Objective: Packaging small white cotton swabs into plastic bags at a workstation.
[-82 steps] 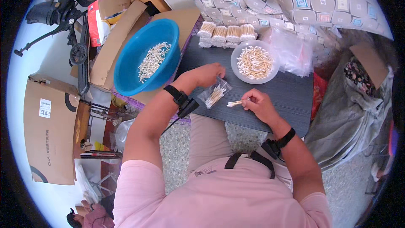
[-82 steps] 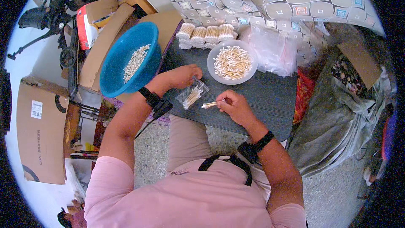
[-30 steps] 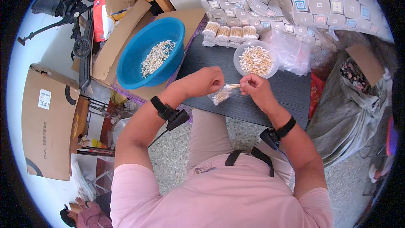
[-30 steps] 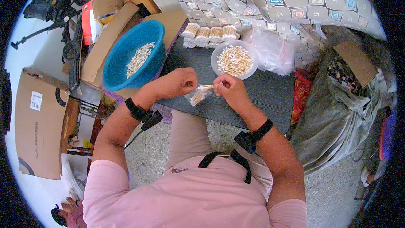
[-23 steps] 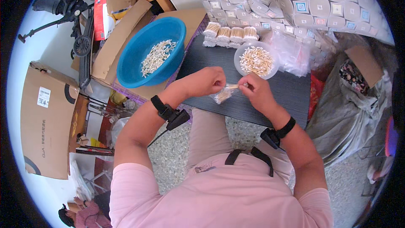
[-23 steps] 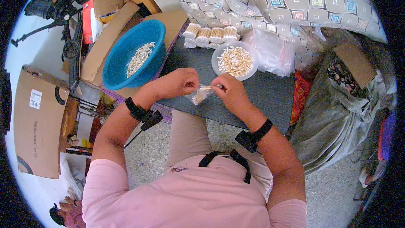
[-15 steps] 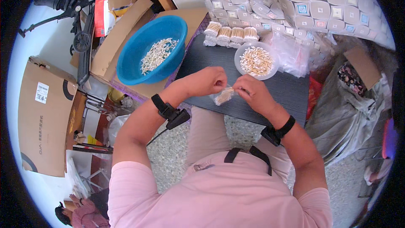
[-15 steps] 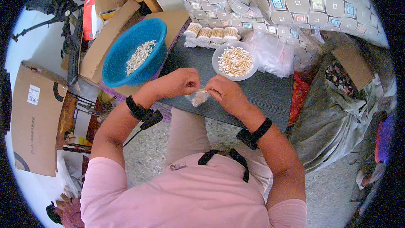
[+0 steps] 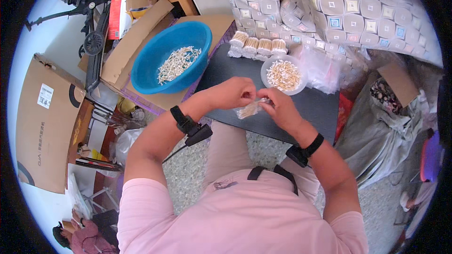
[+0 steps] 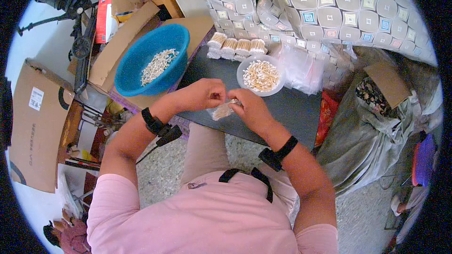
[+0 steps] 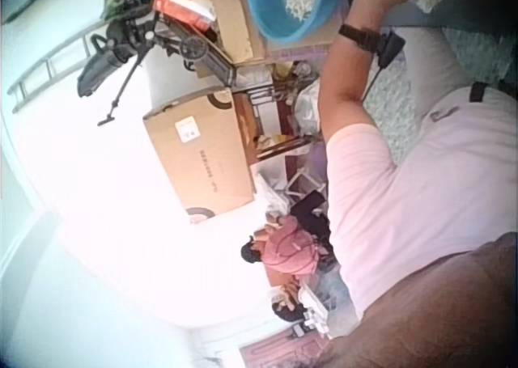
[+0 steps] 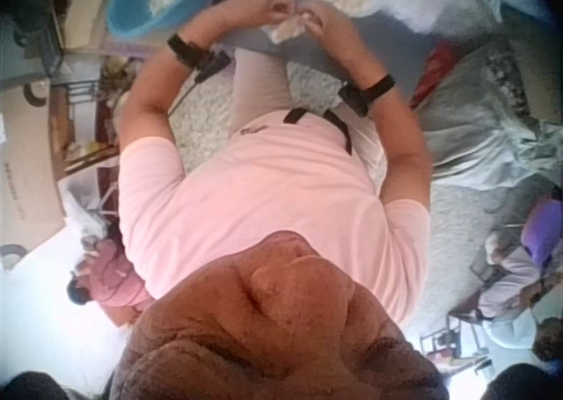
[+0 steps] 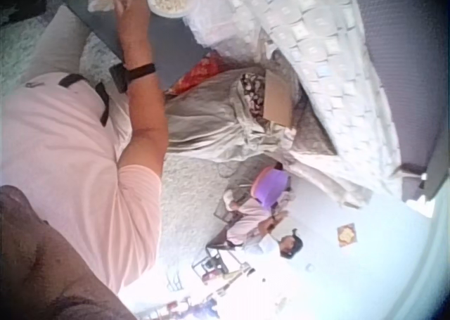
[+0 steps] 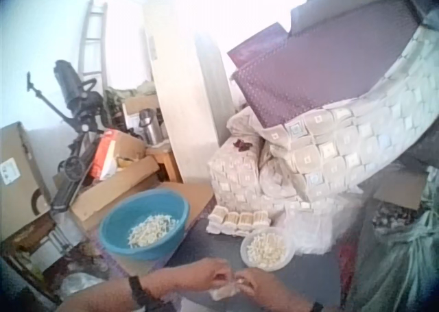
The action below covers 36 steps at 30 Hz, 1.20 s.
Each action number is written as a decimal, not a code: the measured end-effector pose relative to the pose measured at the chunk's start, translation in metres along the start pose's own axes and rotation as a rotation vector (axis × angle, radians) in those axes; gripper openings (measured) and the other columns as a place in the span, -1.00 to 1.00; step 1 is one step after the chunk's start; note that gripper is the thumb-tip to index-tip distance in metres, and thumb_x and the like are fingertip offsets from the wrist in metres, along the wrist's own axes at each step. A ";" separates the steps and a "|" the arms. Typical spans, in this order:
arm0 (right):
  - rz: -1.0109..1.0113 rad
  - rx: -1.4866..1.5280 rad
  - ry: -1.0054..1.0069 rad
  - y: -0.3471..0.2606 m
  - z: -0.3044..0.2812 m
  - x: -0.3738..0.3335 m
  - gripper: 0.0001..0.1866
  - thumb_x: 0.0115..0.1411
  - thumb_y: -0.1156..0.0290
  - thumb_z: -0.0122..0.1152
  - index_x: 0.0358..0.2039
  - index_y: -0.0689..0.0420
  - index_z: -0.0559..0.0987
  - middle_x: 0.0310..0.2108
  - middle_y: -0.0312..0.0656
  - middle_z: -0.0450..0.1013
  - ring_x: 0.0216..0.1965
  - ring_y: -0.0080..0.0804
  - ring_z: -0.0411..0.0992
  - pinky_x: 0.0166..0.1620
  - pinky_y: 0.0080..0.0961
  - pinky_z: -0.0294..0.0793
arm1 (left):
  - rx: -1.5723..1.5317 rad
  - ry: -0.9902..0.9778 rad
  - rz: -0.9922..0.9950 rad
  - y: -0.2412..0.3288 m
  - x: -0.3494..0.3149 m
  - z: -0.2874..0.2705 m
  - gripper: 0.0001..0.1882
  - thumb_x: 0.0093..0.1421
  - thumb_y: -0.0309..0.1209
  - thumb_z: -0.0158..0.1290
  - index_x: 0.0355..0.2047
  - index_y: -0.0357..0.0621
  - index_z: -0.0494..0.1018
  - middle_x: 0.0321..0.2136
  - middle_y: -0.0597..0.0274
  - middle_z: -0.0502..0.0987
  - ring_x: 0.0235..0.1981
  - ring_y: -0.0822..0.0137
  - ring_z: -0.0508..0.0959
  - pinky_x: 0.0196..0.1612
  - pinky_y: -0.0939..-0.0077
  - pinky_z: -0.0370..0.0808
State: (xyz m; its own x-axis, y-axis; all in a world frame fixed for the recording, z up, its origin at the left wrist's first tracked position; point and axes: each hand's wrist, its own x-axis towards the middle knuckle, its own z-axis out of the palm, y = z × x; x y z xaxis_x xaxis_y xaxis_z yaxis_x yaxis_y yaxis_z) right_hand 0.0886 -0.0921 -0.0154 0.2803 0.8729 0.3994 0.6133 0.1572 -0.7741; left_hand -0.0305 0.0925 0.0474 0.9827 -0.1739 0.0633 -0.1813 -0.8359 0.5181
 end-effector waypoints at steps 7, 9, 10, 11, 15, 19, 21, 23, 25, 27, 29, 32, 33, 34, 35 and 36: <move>0.062 0.147 0.101 -0.004 0.009 -0.011 -0.35 0.16 0.41 0.19 0.25 0.23 0.21 0.23 0.10 0.22 0.26 -0.04 0.20 0.27 -0.30 0.17 | -0.003 0.048 -0.044 -0.001 -0.002 -0.010 -0.91 0.03 -0.49 0.13 -0.44 -0.19 0.47 -0.46 0.14 0.43 -0.44 0.20 0.51 -0.36 0.39 0.45; 0.020 0.113 0.138 -0.007 0.010 -0.012 -0.31 0.16 0.41 0.18 0.27 0.25 0.16 0.26 0.12 0.16 0.29 -0.02 0.13 0.30 -0.30 0.10 | -0.036 0.061 -0.086 0.001 -0.001 -0.014 -0.92 0.03 -0.48 0.13 -0.45 -0.19 0.48 -0.45 0.13 0.45 -0.43 0.20 0.52 -0.35 0.38 0.45; -0.018 0.084 0.177 -0.008 0.009 -0.011 -0.27 0.16 0.42 0.18 0.29 0.27 0.12 0.29 0.13 0.09 0.33 0.00 0.07 0.33 -0.29 0.04 | -0.037 0.066 -0.084 0.001 0.000 -0.016 -0.92 0.03 -0.48 0.13 -0.45 -0.19 0.48 -0.45 0.13 0.45 -0.43 0.20 0.52 -0.35 0.38 0.45; -0.017 0.080 0.175 -0.008 0.008 -0.010 -0.27 0.16 0.42 0.18 0.29 0.27 0.12 0.29 0.13 0.09 0.33 0.00 0.07 0.33 -0.29 0.04 | -0.024 0.076 -0.069 0.001 0.000 -0.018 -0.92 0.03 -0.48 0.13 -0.45 -0.19 0.48 -0.45 0.13 0.45 -0.43 0.19 0.52 -0.35 0.38 0.46; -0.126 -0.086 0.053 -0.011 0.007 -0.005 -0.24 0.15 0.41 0.17 0.31 0.28 0.07 0.33 0.14 0.01 0.36 0.02 -0.03 0.36 -0.26 -0.06 | -0.001 0.099 -0.064 0.000 0.003 -0.023 -0.91 0.02 -0.48 0.14 -0.44 -0.20 0.49 -0.47 0.13 0.46 -0.42 0.18 0.52 -0.34 0.38 0.46; -0.124 -0.099 0.118 -0.015 -0.001 0.002 -0.23 0.15 0.39 0.17 0.30 0.28 0.06 0.33 0.14 0.00 0.36 0.02 -0.04 0.37 -0.23 -0.07 | -0.010 0.110 -0.048 -0.002 0.006 -0.026 -0.91 0.02 -0.48 0.15 -0.45 -0.20 0.49 -0.47 0.13 0.46 -0.43 0.19 0.52 -0.35 0.39 0.46; -0.123 -0.136 0.092 -0.011 0.003 0.002 -0.24 0.16 0.38 0.17 0.30 0.28 0.07 0.33 0.14 0.00 0.36 0.02 -0.03 0.37 -0.22 -0.06 | -0.018 0.113 -0.075 -0.005 0.007 -0.028 -0.92 0.02 -0.49 0.15 -0.45 -0.20 0.49 -0.47 0.13 0.46 -0.44 0.21 0.52 -0.36 0.40 0.45; -0.122 -0.171 0.067 -0.012 0.007 0.002 -0.25 0.16 0.38 0.16 0.30 0.28 0.07 0.33 0.14 0.00 0.36 0.01 -0.03 0.37 -0.22 -0.06 | -0.016 0.121 -0.066 -0.009 0.007 -0.029 -0.92 0.03 -0.49 0.15 -0.44 -0.20 0.49 -0.47 0.13 0.46 -0.44 0.22 0.52 -0.36 0.40 0.45; -0.189 -0.191 -0.015 -0.016 0.012 0.004 -0.25 0.15 0.38 0.17 0.29 0.29 0.09 0.33 0.15 -0.01 0.36 0.02 -0.02 0.36 -0.22 -0.05 | -0.013 0.129 -0.057 -0.013 0.007 -0.030 -0.92 0.03 -0.49 0.15 -0.44 -0.20 0.49 -0.47 0.13 0.46 -0.45 0.23 0.52 -0.37 0.40 0.45; -0.160 -0.190 0.041 -0.014 0.006 0.011 -0.25 0.14 0.39 0.19 0.29 0.28 0.11 0.33 0.14 -0.01 0.35 0.03 -0.02 0.36 -0.22 -0.05 | -0.028 0.108 -0.059 -0.014 0.008 -0.032 -0.92 0.04 -0.49 0.14 -0.45 -0.21 0.48 -0.46 0.13 0.46 -0.45 0.23 0.52 -0.38 0.40 0.45; -0.129 -0.190 0.097 -0.012 0.004 0.016 -0.25 0.12 0.39 0.20 0.28 0.27 0.12 0.33 0.13 -0.01 0.35 0.03 -0.01 0.36 -0.21 -0.04 | -0.007 0.117 -0.072 -0.016 0.008 -0.034 -0.92 0.03 -0.50 0.14 -0.45 -0.20 0.48 -0.46 0.12 0.46 -0.45 0.22 0.52 -0.38 0.39 0.44; -0.208 -0.236 -0.054 -0.009 0.005 0.018 -0.25 0.10 0.41 0.22 0.28 0.26 0.14 0.32 0.11 0.03 0.34 0.04 0.01 0.35 -0.20 -0.02 | 0.016 0.125 -0.075 -0.022 0.007 -0.037 -0.92 0.03 -0.50 0.14 -0.45 -0.20 0.47 -0.46 0.10 0.46 -0.46 0.17 0.51 -0.38 0.36 0.44; -0.182 -0.224 0.013 -0.008 0.003 0.018 -0.27 0.10 0.42 0.21 0.26 0.25 0.17 0.30 0.10 0.07 0.33 0.04 0.04 0.34 -0.20 0.00 | 0.019 0.123 -0.066 -0.024 0.008 -0.038 -0.92 0.02 -0.49 0.14 -0.45 -0.20 0.47 -0.46 0.09 0.46 -0.46 0.14 0.51 -0.37 0.34 0.44; -0.156 -0.214 0.080 -0.007 0.000 0.018 -0.30 0.10 0.43 0.21 0.24 0.24 0.20 0.28 0.08 0.11 0.31 0.04 0.06 0.33 -0.20 0.03 | 0.019 0.128 -0.062 -0.027 0.009 -0.040 -0.92 0.02 -0.49 0.14 -0.45 -0.20 0.47 -0.46 0.09 0.46 -0.46 0.14 0.51 -0.37 0.34 0.44; -0.162 -0.219 0.077 -0.009 -0.004 0.018 -0.30 0.10 0.43 0.21 0.24 0.24 0.20 0.28 0.08 0.11 0.31 0.04 0.06 0.33 -0.20 0.03 | 0.050 0.137 -0.049 -0.031 0.008 -0.042 -0.92 0.02 -0.49 0.13 -0.47 -0.20 0.46 -0.46 0.07 0.45 -0.44 0.10 0.51 -0.36 0.32 0.44; -0.178 -0.227 0.070 -0.013 -0.009 0.016 -0.36 0.10 0.45 0.20 0.20 0.23 0.25 0.25 0.07 0.16 0.28 0.03 0.11 0.31 -0.21 0.07 | 0.082 0.146 -0.035 -0.035 0.008 -0.044 -0.92 0.01 -0.48 0.13 -0.48 -0.20 0.46 -0.46 0.05 0.45 -0.42 0.06 0.50 -0.34 0.30 0.44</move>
State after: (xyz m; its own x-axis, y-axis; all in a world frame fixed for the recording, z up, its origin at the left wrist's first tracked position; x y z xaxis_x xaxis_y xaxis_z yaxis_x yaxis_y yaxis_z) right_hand 0.0923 -0.0842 0.0057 0.1989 0.8058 0.5578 0.8049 0.1904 -0.5621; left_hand -0.0145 0.1432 0.0677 0.9823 -0.0712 0.1732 -0.1434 -0.8810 0.4509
